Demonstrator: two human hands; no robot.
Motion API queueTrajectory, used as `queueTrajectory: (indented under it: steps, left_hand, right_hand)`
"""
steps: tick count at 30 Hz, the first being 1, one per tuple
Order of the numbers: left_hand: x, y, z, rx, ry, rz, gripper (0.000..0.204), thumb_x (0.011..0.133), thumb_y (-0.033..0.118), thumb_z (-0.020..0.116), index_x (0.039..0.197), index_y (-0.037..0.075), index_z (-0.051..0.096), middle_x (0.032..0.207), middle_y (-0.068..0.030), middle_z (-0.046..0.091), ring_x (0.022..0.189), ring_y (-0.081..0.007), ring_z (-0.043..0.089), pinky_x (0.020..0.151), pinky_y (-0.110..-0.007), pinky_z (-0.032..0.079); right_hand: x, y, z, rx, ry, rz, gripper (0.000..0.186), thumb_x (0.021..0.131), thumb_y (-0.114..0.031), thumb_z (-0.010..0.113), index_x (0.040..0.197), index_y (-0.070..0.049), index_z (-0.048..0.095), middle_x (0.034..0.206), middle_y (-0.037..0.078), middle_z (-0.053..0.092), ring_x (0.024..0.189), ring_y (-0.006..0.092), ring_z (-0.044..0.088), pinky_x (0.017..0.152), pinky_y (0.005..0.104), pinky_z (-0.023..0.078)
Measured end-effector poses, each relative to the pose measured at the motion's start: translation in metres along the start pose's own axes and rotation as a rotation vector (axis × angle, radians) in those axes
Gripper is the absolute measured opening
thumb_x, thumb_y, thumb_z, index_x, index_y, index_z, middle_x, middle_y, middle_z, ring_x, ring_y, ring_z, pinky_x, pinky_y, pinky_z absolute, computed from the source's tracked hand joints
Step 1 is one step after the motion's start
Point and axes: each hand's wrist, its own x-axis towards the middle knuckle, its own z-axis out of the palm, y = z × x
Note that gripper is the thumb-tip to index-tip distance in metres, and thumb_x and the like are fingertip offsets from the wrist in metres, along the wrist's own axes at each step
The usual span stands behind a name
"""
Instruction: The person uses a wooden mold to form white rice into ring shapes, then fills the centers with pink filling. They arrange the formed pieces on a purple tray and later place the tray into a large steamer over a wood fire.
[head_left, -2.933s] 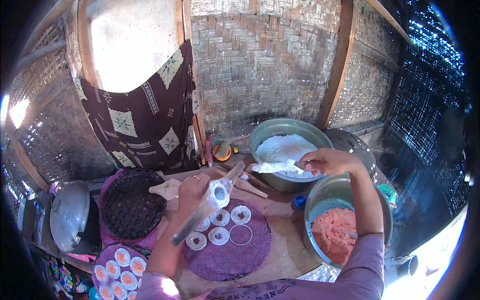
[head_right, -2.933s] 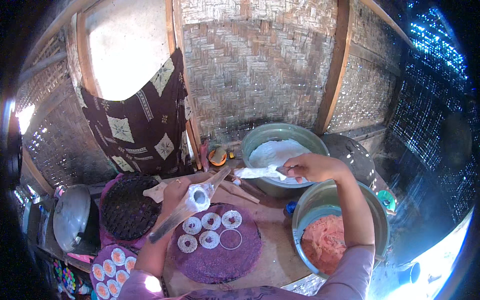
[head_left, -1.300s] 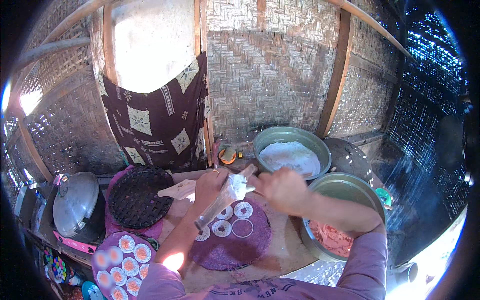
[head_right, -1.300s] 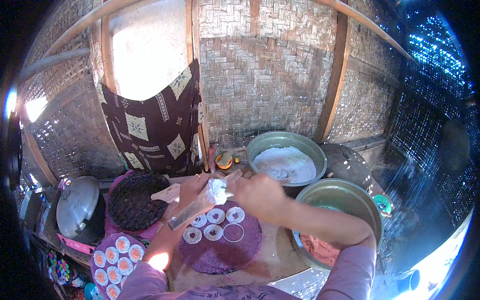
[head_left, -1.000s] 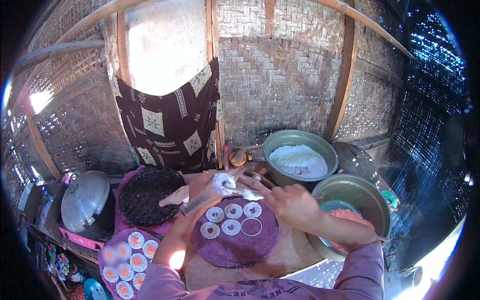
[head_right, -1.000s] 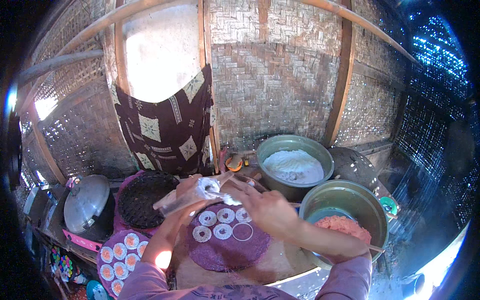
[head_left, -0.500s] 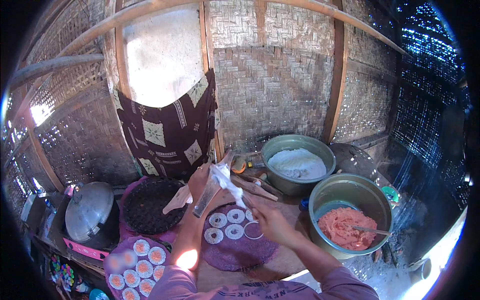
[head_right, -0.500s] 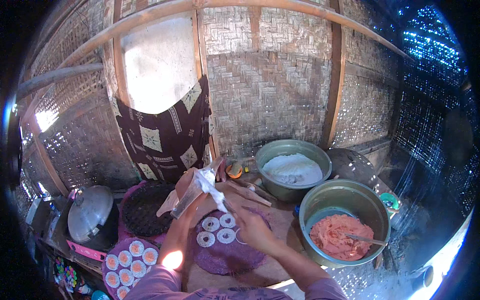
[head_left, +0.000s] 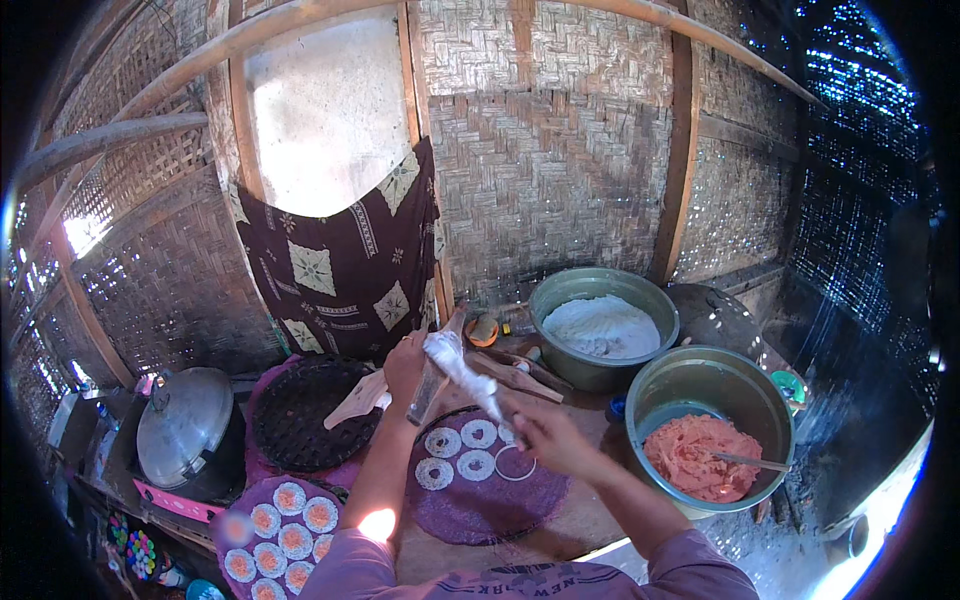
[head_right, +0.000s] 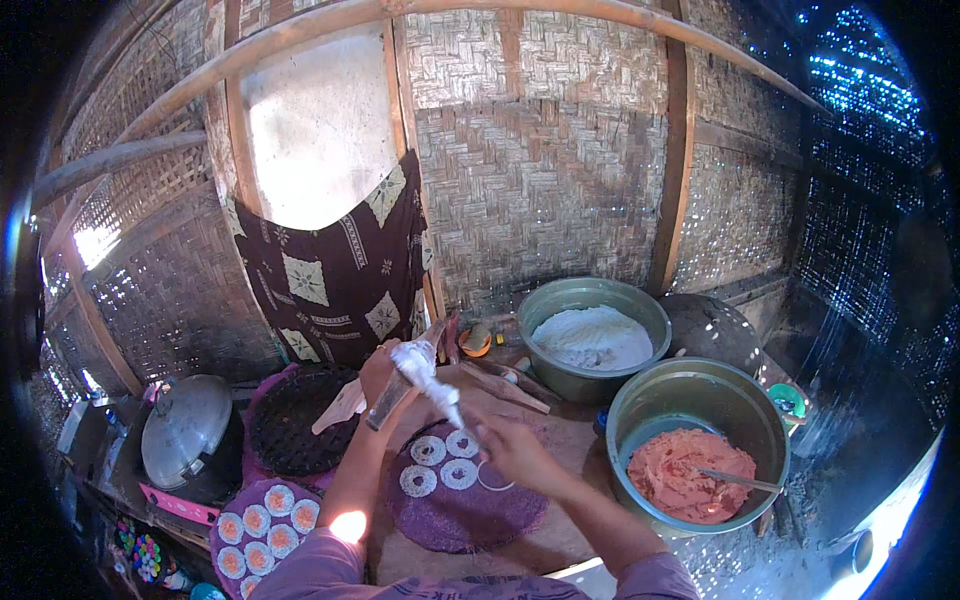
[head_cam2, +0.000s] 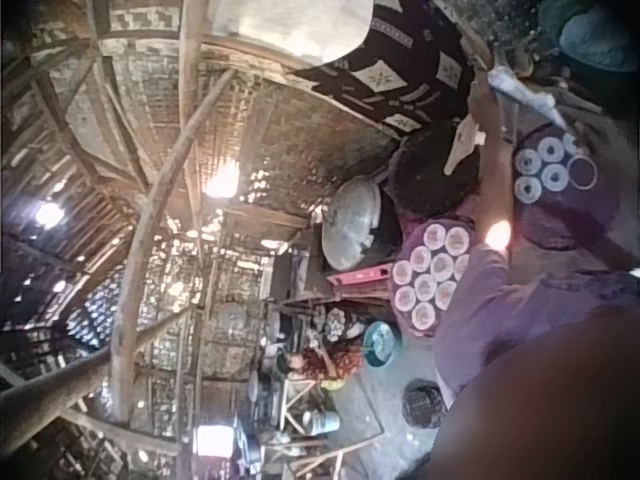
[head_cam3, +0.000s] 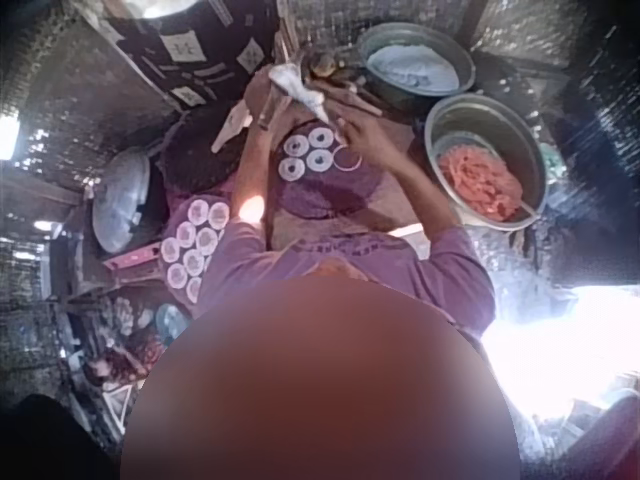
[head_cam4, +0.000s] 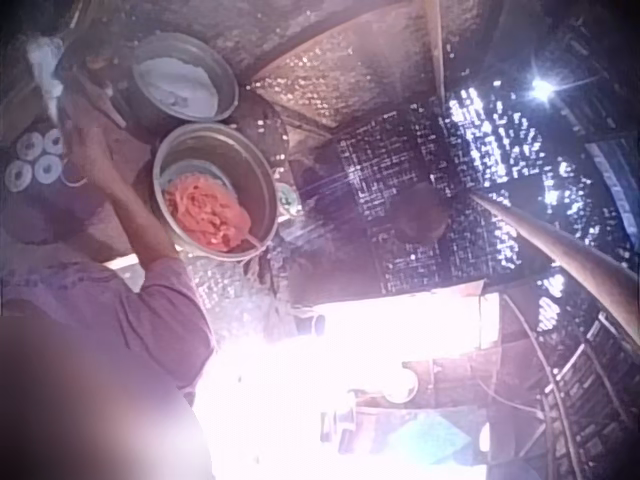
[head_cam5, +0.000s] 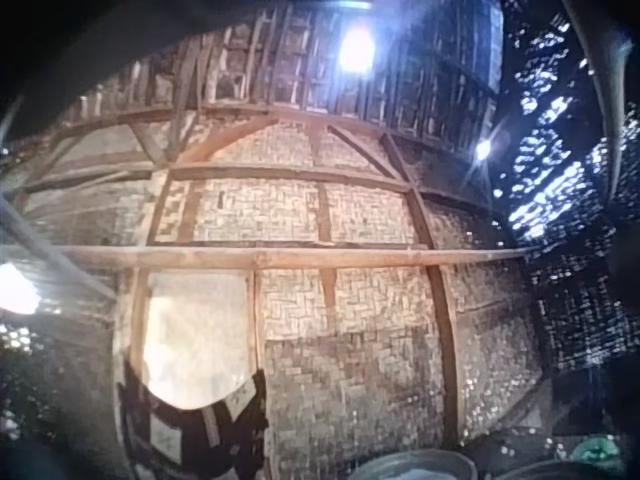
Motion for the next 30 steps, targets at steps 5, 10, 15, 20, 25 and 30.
queueTrajectory:
  steps: [5, 10, 15, 20, 25, 30]
  left_hand:
    - [0.000, 0.004, -0.023, -0.120, 0.027, -0.130, 0.032, 0.069, 0.030, 0.076, 0.088, 0.009, 0.060, 0.074, -0.0120, 0.062, 0.076, -0.0339, 0.064, 0.067, -0.043, 0.050]
    - [0.002, 0.002, -0.077, -1.055, 0.010, -0.331, 0.013, 0.079, 0.011, 0.063, 0.089, 0.004, 0.061, 0.086, -0.0063, 0.060, 0.076, -0.0219, 0.058, 0.071, -0.037, 0.048]
    - [-0.015, 0.022, -0.070, -2.368, -0.087, -0.633, 0.014, 0.073, 0.010, 0.059, 0.080, 0.010, 0.047, 0.077, -0.0020, 0.043, 0.068, -0.0139, 0.042, 0.066, -0.031, 0.040]
    - [-0.061, -0.003, -0.035, -1.513, -0.180, -0.990, 0.036, 0.082, 0.006, 0.063, 0.117, -0.002, 0.059, 0.111, -0.0074, 0.064, 0.099, -0.0208, 0.060, 0.086, -0.033, 0.050]
    - [-0.101, 0.007, -0.043, -0.919, -0.490, -0.304, 0.028, 0.077, 0.015, 0.072, 0.101, 0.004, 0.064, 0.094, -0.0084, 0.068, 0.085, -0.0210, 0.065, 0.075, -0.033, 0.053]
    - [-0.094, 0.053, -0.068, -0.706, -0.661, -0.007, 0.022, 0.074, 0.018, 0.076, 0.091, 0.008, 0.066, 0.084, -0.0066, 0.068, 0.075, -0.0207, 0.067, 0.068, -0.033, 0.053]
  right_hand:
    - [0.048, 0.019, -0.122, -0.955, 0.321, 0.260, 0.042, 0.092, -0.015, 0.044, 0.131, -0.020, 0.057, 0.112, 0.020, 0.066, 0.097, 0.0369, 0.066, 0.082, 0.0479, 0.052]
    - [0.070, 0.035, -0.139, -1.236, 0.275, 0.045, 0.053, 0.098, -0.046, 0.044, 0.132, -0.007, 0.054, 0.135, 0.020, 0.052, 0.126, 0.0335, 0.048, 0.103, 0.0452, 0.038]
    - [0.027, 0.026, 0.031, 1.218, -0.485, 0.380, 0.102, 0.083, -0.080, 0.029, 0.147, -0.001, 0.030, 0.142, 0.018, 0.046, 0.120, 0.0294, 0.055, 0.093, 0.0442, 0.049]
    - [-0.023, 0.030, 0.053, 1.652, -0.377, 0.398, 0.089, 0.089, -0.070, 0.038, 0.141, 0.002, 0.036, 0.089, 0.013, 0.059, 0.047, 0.0179, 0.051, 0.031, 0.0309, 0.038]
    - [-0.029, 0.009, -0.019, 0.906, 0.200, 0.199, 0.066, 0.093, -0.052, 0.041, 0.137, -0.003, 0.040, 0.084, 0.012, 0.058, 0.046, 0.0179, 0.049, 0.040, 0.0270, 0.042]
    - [-0.028, -0.034, -0.026, 0.001, 0.148, -0.178, 0.064, 0.092, -0.033, 0.056, 0.138, 0.003, 0.031, 0.105, 0.017, 0.056, 0.092, 0.0299, 0.059, 0.082, 0.0410, 0.048]
